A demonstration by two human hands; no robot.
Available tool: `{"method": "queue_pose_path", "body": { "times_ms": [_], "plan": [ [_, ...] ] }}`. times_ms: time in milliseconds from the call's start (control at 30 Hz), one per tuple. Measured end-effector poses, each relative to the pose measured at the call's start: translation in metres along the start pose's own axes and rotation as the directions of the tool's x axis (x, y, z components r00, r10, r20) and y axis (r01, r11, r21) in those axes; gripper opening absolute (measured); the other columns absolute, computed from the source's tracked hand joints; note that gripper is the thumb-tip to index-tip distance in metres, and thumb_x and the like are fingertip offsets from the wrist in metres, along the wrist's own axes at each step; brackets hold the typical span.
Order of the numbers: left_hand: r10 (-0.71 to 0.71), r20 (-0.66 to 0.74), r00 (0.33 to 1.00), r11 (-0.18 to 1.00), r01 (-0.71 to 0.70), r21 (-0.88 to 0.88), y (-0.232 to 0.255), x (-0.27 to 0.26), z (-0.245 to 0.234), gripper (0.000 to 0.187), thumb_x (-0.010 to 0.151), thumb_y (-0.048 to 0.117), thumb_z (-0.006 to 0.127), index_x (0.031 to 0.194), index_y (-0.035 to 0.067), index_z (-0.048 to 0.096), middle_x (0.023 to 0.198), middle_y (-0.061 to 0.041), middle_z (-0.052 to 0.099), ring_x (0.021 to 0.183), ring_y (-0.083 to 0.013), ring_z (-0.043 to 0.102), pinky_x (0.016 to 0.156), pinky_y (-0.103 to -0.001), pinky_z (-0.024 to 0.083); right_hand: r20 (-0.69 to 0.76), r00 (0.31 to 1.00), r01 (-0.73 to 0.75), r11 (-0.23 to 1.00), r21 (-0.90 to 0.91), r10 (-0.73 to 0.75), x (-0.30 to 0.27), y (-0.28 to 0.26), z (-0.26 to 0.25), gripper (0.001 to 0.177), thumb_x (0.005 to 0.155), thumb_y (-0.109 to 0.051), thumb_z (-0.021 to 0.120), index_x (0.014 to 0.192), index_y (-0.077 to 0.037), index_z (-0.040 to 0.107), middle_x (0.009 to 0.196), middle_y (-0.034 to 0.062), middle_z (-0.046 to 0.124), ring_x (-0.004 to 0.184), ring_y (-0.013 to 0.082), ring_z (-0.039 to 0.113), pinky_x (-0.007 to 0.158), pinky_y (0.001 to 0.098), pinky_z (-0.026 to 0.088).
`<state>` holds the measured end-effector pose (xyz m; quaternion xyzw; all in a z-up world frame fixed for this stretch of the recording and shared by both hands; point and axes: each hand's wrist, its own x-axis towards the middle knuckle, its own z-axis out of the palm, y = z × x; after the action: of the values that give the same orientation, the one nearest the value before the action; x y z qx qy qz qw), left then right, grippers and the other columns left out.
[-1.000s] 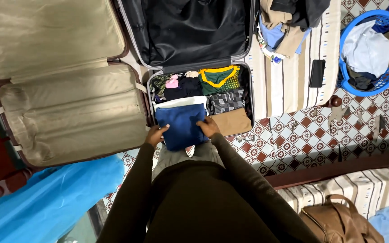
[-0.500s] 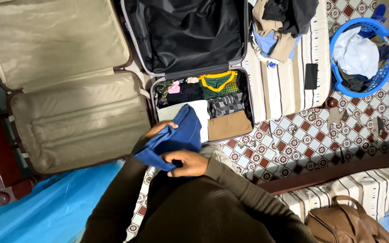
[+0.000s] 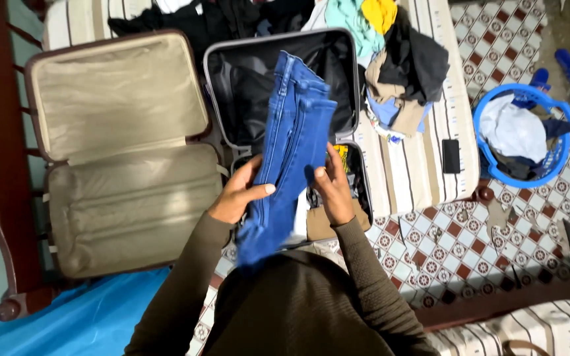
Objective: Organizing and packing various items of clothing and sandals into a suitcase on a bed.
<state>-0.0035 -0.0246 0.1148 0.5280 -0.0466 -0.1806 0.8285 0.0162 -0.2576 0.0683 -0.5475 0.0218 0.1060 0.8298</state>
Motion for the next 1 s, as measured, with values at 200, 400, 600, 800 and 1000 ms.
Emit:
{"method": "queue_pose_path", "body": {
  "times_ms": [200,400,600,800,1000],
  "plan": [
    [0.257,-0.106,0.961,0.966,-0.253,0.046,-0.011,0.01,-0.002,0.048,0.102,0.021,0.066,0.143,-0.003,0.054,0.134,-0.008,0.062,0.123,-0.0168,0.057,0.11,-0.035,0.045,0.164,0.968,0.187,0.981,0.045,-0.192,0.02,-0.014,-0.026,0.053,0.108,-0.03,0.059,0.148,0.003,0.045,0.139,0.0103,0.056,0.129,0.018,0.052,0.113,0.0334,0.04],
    [0.223,-0.212,0.952,0.954,-0.257,-0.153,0.012,0.014,-0.004,0.041,0.103,0.022,0.064,0.135,-0.003,0.059,0.126,-0.009,0.068,0.112,-0.0193,0.062,0.098,-0.039,0.049,0.241,0.873,0.461,0.88,-0.116,-0.425,0.025,-0.099,0.015,0.039,0.109,-0.029,0.048,0.124,0.005,0.06,0.126,0.0063,0.065,0.127,0.0136,0.058,0.114,0.0259,0.041],
    [0.483,-0.326,0.813,0.875,-0.427,0.229,0.049,0.034,0.039,0.043,0.103,0.02,0.064,0.14,0.0,0.054,0.133,-0.007,0.063,0.121,-0.0143,0.058,0.107,-0.032,0.045,0.289,0.915,0.362,0.892,-0.271,-0.283,0.031,-0.124,0.036,0.035,0.106,-0.017,0.062,0.134,0.004,0.062,0.119,0.0069,0.071,0.109,0.0107,0.063,0.098,0.024,0.05],
    [0.745,-0.381,0.548,0.589,-0.272,0.761,0.033,0.021,0.071,0.043,0.101,0.017,0.071,0.136,-0.001,0.052,0.125,-0.013,0.055,0.113,-0.0206,0.056,0.092,-0.032,0.047,0.194,0.876,0.479,0.754,-0.449,-0.441,0.02,-0.083,0.051,0.028,0.104,-0.01,0.069,0.128,0.004,0.068,0.114,0.0101,0.076,0.102,0.0128,0.067,0.092,0.0269,0.054],
    [0.599,-0.319,0.734,0.692,-0.274,0.668,0.037,0.001,0.091,0.049,0.098,0.028,0.066,0.131,-0.002,0.046,0.122,-0.013,0.051,0.104,-0.0202,0.059,0.075,-0.031,0.056,0.389,0.86,0.485,0.767,-0.419,-0.331,-0.008,-0.059,0.057,0.042,0.1,-0.01,0.063,0.138,0.005,0.056,0.123,0.0109,0.07,0.107,0.0148,0.068,0.097,0.0292,0.053]
  ]
}}
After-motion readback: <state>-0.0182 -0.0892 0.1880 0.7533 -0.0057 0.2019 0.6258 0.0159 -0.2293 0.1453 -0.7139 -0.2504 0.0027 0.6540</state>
